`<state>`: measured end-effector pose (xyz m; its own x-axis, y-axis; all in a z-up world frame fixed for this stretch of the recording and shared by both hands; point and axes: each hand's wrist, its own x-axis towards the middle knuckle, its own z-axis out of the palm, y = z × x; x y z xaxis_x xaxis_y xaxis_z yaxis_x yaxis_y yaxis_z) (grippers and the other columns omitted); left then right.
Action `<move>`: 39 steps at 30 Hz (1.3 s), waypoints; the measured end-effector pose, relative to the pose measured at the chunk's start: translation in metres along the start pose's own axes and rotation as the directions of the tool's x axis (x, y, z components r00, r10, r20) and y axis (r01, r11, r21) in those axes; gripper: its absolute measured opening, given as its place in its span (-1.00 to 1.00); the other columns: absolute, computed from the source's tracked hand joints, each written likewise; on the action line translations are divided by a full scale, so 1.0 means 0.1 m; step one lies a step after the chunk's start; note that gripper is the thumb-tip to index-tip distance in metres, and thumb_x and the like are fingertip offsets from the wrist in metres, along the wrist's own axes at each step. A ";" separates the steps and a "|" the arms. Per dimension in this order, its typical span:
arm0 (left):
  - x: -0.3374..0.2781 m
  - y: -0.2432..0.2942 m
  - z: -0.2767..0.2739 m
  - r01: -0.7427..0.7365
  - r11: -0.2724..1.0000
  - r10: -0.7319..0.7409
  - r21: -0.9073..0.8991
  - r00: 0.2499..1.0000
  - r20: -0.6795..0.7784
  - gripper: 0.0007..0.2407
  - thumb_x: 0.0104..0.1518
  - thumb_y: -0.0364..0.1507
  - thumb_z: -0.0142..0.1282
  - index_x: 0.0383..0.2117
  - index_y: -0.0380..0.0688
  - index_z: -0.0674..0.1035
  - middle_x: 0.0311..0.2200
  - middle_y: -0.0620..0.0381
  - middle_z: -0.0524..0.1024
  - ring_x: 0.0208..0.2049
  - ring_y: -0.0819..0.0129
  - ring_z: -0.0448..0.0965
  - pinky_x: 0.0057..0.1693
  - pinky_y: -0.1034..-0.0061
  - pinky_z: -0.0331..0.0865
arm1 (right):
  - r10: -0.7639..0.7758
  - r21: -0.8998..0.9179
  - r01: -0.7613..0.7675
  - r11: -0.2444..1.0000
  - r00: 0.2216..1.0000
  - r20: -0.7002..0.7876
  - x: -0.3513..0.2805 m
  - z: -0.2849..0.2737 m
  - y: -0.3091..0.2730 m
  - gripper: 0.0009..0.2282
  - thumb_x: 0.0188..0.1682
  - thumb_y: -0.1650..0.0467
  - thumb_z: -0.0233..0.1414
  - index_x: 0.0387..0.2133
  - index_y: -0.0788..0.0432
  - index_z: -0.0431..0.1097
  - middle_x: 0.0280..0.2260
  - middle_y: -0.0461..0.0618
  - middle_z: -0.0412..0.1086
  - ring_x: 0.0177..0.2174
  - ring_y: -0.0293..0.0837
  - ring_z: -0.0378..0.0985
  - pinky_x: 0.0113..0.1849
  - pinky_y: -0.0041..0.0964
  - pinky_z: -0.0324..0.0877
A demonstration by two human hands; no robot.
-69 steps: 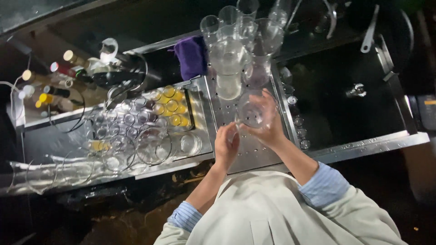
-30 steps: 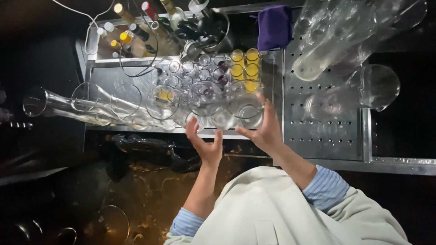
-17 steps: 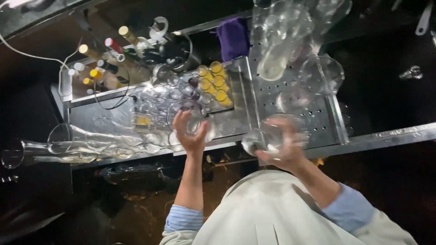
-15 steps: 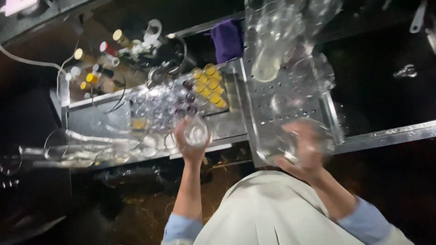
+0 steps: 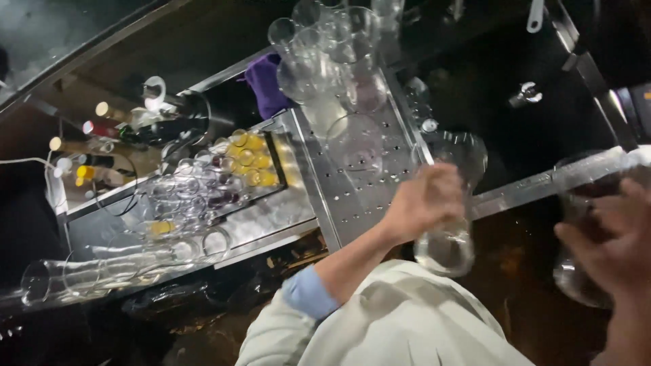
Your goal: The person washes and rinses various glassware items at a bar sink. They rinse a plastic container, then handle several glasses, rinsing them under the tap and placing them on a drying rack. The person also scrubs the sink basin with a brush.
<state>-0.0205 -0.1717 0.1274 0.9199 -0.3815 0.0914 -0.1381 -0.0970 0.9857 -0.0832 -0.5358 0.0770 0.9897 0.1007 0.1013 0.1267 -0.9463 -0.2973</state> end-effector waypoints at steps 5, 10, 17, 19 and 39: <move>0.55 -0.58 0.78 0.388 0.075 -0.520 -0.918 0.801 0.297 -0.57 0.09 -0.21 0.35 -0.08 -0.07 0.36 -0.32 0.12 0.45 -0.28 0.19 0.60 -0.05 0.13 0.58 | 0.240 0.392 -0.259 0.883 0.966 0.097 0.70 -0.63 -0.26 -0.16 -0.27 0.71 0.22 0.41 0.53 0.05 0.01 0.60 0.28 -0.14 0.38 0.42 -0.22 0.16 0.41; 0.60 -0.47 0.97 0.539 -0.096 -0.607 -0.837 0.635 0.478 -0.56 0.19 0.05 0.21 -0.29 -0.11 0.53 -0.37 0.10 0.57 -0.31 0.21 0.62 -0.04 0.20 0.51 | 0.151 -0.327 -0.127 0.936 0.987 0.049 0.89 -0.31 0.42 -0.13 -0.41 0.30 0.31 0.37 0.13 0.34 -0.04 0.28 0.47 -0.10 0.10 0.51 -0.22 -0.13 0.47; 0.67 -0.50 1.06 0.544 -0.141 -0.670 -0.827 0.562 0.484 -0.53 0.19 0.12 0.15 -0.24 -0.06 0.50 -0.46 0.29 0.54 -0.33 0.30 0.62 0.02 0.05 0.46 | 0.364 -0.509 -0.192 0.839 0.894 0.262 1.24 -0.54 0.25 -0.11 -0.40 0.25 0.40 0.34 -0.11 0.21 -0.01 0.38 0.38 -0.15 0.22 0.57 -0.29 -0.08 0.62; 0.63 -0.56 1.08 0.532 -0.147 -0.639 -0.834 0.593 0.490 -0.44 0.16 0.11 0.21 -0.06 -0.16 0.44 -0.42 0.23 0.52 -0.31 0.30 0.61 0.00 0.06 0.51 | 0.344 -0.551 -0.154 0.820 0.902 0.260 1.27 -0.56 0.27 -0.10 -0.41 0.21 0.40 0.36 -0.11 0.22 -0.02 0.32 0.43 -0.17 0.14 0.61 -0.32 -0.16 0.65; 0.48 -0.16 0.94 0.494 0.147 -0.411 -0.857 0.819 0.401 -0.51 0.15 0.03 0.18 -0.10 -0.13 0.41 -0.20 0.08 0.39 -0.20 0.25 0.49 -0.05 0.16 0.53 | 0.290 -0.091 -0.282 0.955 0.952 0.094 1.01 -0.71 -0.16 -0.08 -0.30 0.50 0.36 0.46 0.33 0.12 0.11 0.43 0.36 -0.03 0.33 0.43 -0.13 0.12 0.42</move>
<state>-0.0085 -0.2752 0.1030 0.6627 -0.6408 -0.3875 0.7484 0.5854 0.3118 0.0095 -0.5322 0.1598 0.9856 -0.1495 -0.0789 -0.1637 -0.9603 -0.2257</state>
